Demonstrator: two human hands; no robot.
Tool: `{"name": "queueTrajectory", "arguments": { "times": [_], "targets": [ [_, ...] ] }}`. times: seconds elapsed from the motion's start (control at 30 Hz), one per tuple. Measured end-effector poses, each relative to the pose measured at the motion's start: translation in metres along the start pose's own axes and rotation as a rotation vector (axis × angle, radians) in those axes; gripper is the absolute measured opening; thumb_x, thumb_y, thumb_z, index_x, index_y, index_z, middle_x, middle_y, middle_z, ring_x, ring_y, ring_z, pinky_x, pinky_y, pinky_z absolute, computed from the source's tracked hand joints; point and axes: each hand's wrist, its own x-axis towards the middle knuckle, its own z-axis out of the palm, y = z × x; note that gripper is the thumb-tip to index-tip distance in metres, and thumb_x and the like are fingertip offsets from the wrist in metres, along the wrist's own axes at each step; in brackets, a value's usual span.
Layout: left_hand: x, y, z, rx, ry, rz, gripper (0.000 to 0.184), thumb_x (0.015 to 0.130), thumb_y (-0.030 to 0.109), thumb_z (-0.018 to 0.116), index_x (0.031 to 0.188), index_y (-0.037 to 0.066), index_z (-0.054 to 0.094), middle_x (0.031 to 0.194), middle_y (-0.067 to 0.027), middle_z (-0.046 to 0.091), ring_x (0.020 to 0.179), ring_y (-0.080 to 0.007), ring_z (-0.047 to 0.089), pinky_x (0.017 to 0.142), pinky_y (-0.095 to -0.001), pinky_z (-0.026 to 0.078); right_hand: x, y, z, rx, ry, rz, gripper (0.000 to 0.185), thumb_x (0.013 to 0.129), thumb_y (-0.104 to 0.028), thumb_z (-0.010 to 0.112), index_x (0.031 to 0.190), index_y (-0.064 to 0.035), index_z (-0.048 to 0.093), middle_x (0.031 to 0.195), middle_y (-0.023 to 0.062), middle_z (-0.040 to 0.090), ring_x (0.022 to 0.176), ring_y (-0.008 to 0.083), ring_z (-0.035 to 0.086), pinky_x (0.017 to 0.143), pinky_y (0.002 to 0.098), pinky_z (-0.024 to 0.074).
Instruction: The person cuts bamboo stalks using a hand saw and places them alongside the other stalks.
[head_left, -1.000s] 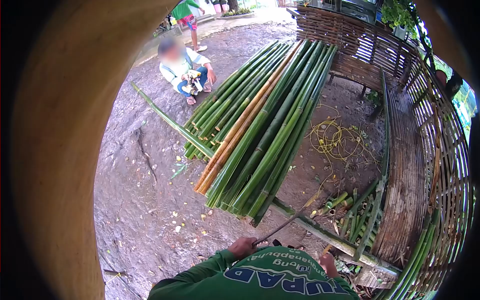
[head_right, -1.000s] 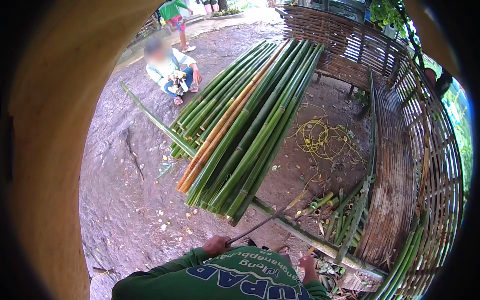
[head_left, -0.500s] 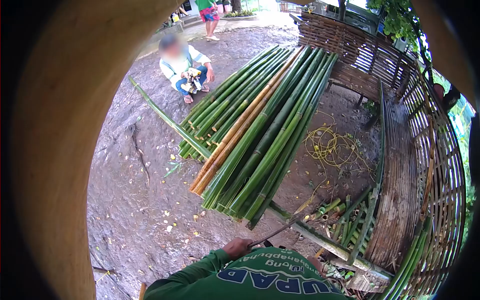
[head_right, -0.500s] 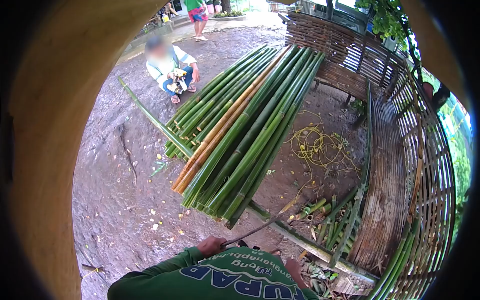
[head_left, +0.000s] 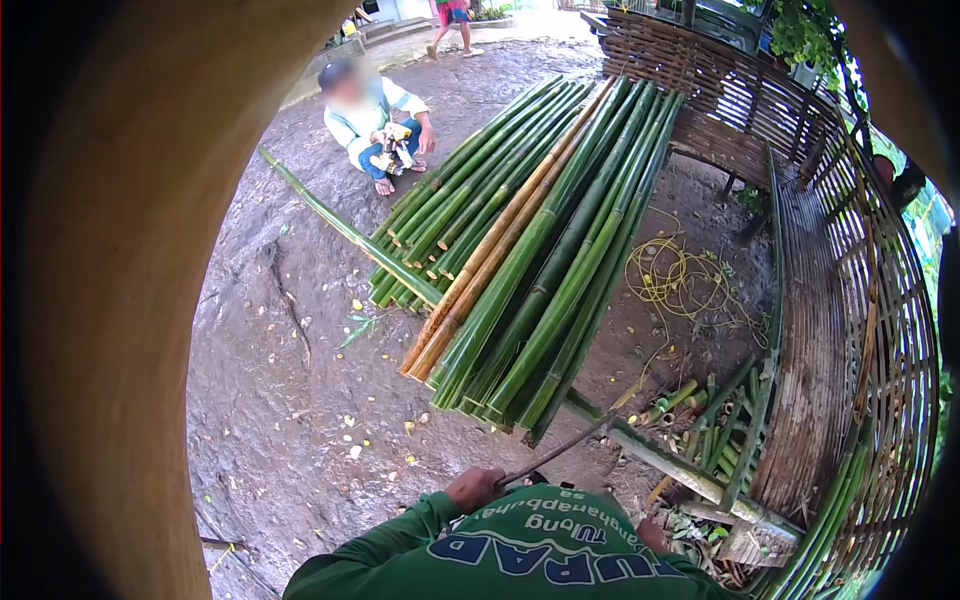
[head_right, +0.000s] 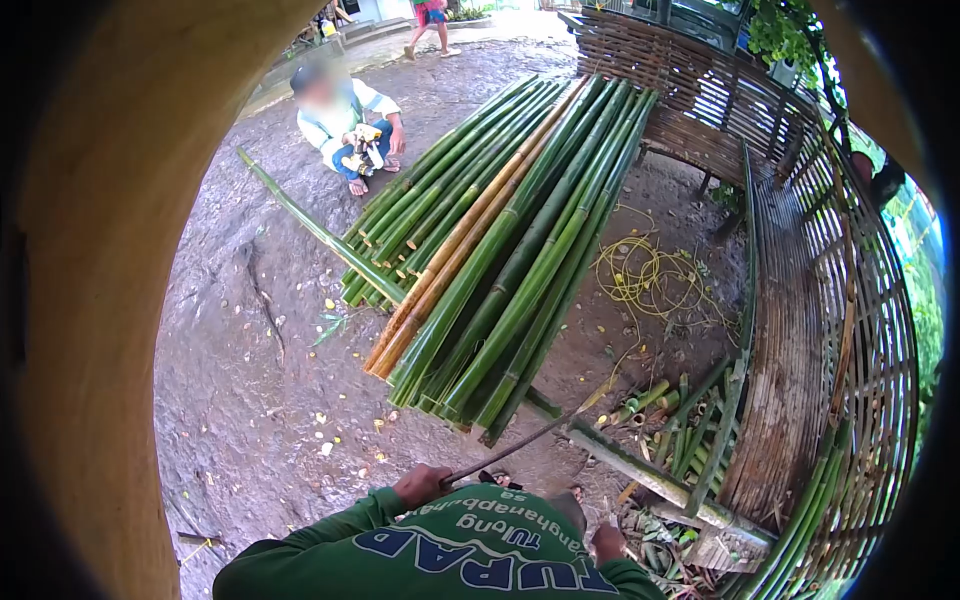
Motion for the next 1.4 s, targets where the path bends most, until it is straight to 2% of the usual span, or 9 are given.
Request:
{"name": "queueTrajectory", "arguments": {
  "times": [0.2, 0.4, 0.53, 0.67, 0.87, 1.1, 1.2, 1.33, 1.4],
  "targets": [
    [-0.010, -0.019, 0.001, 0.017, -0.017, -0.057, 0.019, 0.074, 0.019, 0.061, 0.072, 0.003, 0.052, 0.060, -0.0216, 0.051, 0.057, -0.0411, 0.053, 0.052, -0.0438, 0.042, 0.033, 0.022, 0.122, 0.134, 0.066, -0.085, 0.023, 0.087, -0.016, 0.044, 0.104, -0.0069, 0.058, 0.093, 0.0258, 0.063, 0.092, 0.0431, 0.060, 0.073, 0.0527, 0.0467],
    [0.002, -0.028, 0.008, 0.015, -0.102, -0.068, 0.023, 0.072, 0.024, 0.067, 0.074, 0.004, 0.056, 0.060, -0.0204, 0.055, 0.052, -0.0367, 0.054, 0.051, -0.0413, 0.043, 0.008, 0.019, 0.136, 0.174, 0.279, -0.031, 0.031, 0.092, -0.025, 0.042, 0.120, -0.0178, 0.052, 0.113, 0.0184, 0.059, 0.103, 0.0354, 0.057, 0.088, 0.0495, 0.0407],
    [0.017, -0.049, 0.028, 0.066, -0.081, 0.019, 0.027, 0.071, 0.028, 0.071, 0.074, 0.005, 0.058, 0.058, -0.0150, 0.057, 0.047, -0.0254, 0.052, 0.049, -0.0385, 0.044, -0.030, -0.015, 0.056, 0.251, 0.005, 0.229, 0.032, 0.084, -0.029, 0.051, 0.106, -0.0094, 0.065, 0.107, 0.0152, 0.065, 0.099, 0.0300, 0.064, 0.079, 0.0464, 0.0494],
    [0.034, -0.016, 0.032, 0.160, -0.159, 0.047, 0.026, 0.069, 0.025, 0.075, 0.086, 0.008, 0.065, 0.053, -0.0060, 0.052, 0.046, -0.0151, 0.048, 0.047, -0.0328, 0.042, -0.031, -0.005, 0.062, 0.543, 0.145, 0.422, 0.034, 0.081, -0.031, 0.058, 0.105, -0.0079, 0.064, 0.107, 0.0159, 0.064, 0.098, 0.0337, 0.063, 0.081, 0.0474, 0.0501],
    [0.055, -0.007, 0.054, 0.187, -0.217, 0.015, 0.033, 0.068, 0.020, 0.076, 0.098, 0.009, 0.067, 0.053, -0.0029, 0.051, 0.047, -0.0127, 0.046, 0.048, -0.0294, 0.040, -0.080, 0.033, 0.016, 0.713, 0.057, 0.362, 0.044, 0.064, -0.016, 0.071, 0.106, -0.0041, 0.061, 0.106, 0.0189, 0.063, 0.101, 0.0345, 0.061, 0.084, 0.0450, 0.0491],
    [0.092, 0.049, 0.112, 0.177, -0.237, 0.015, 0.032, 0.068, 0.019, 0.075, 0.097, 0.007, 0.067, 0.054, -0.0039, 0.052, 0.047, -0.0136, 0.047, 0.048, -0.0296, 0.041, -0.061, 0.146, 0.031, 0.889, 0.057, 0.554, 0.042, 0.065, -0.017, 0.064, 0.107, -0.0107, 0.062, 0.108, 0.0185, 0.062, 0.103, 0.0352, 0.059, 0.087, 0.0432, 0.0487],
    [0.111, 0.087, 0.144, 0.161, -0.247, 0.041, 0.032, 0.068, 0.018, 0.075, 0.096, 0.006, 0.067, 0.054, -0.0043, 0.052, 0.047, -0.0140, 0.048, 0.048, -0.0297, 0.041, -0.063, 0.230, 0.038, 0.917, 0.448, 0.719, 0.034, 0.077, -0.028, 0.057, 0.109, -0.0199, 0.065, 0.098, 0.0171, 0.065, 0.094, 0.0329, 0.062, 0.081, 0.0436, 0.0499],
    [0.138, 0.169, 0.179, 0.376, -0.287, 0.099, 0.028, 0.069, 0.017, 0.071, 0.094, 0.004, 0.066, 0.054, -0.0066, 0.053, 0.047, -0.0153, 0.051, 0.049, -0.0318, 0.043, -0.055, 0.374, 0.046, 0.779, 0.651, 0.866, 0.037, 0.073, -0.016, 0.058, 0.109, -0.0091, 0.057, 0.090, 0.0185, 0.062, 0.082, 0.0370, 0.061, 0.075, 0.0434, 0.0502],
    [0.154, 0.210, 0.193, 0.426, -0.310, 0.038, 0.019, 0.070, 0.018, 0.067, 0.079, 0.002, 0.061, 0.055, -0.0097, 0.054, 0.048, -0.0209, 0.054, 0.050, -0.0356, 0.045, -0.050, 0.442, 0.058, 0.592, 0.779, 0.893, 0.042, 0.075, -0.015, 0.057, 0.115, -0.0070, 0.049, 0.109, 0.0174, 0.053, 0.104, 0.0369, 0.052, 0.086, 0.0435, 0.0460]
  ]
}}
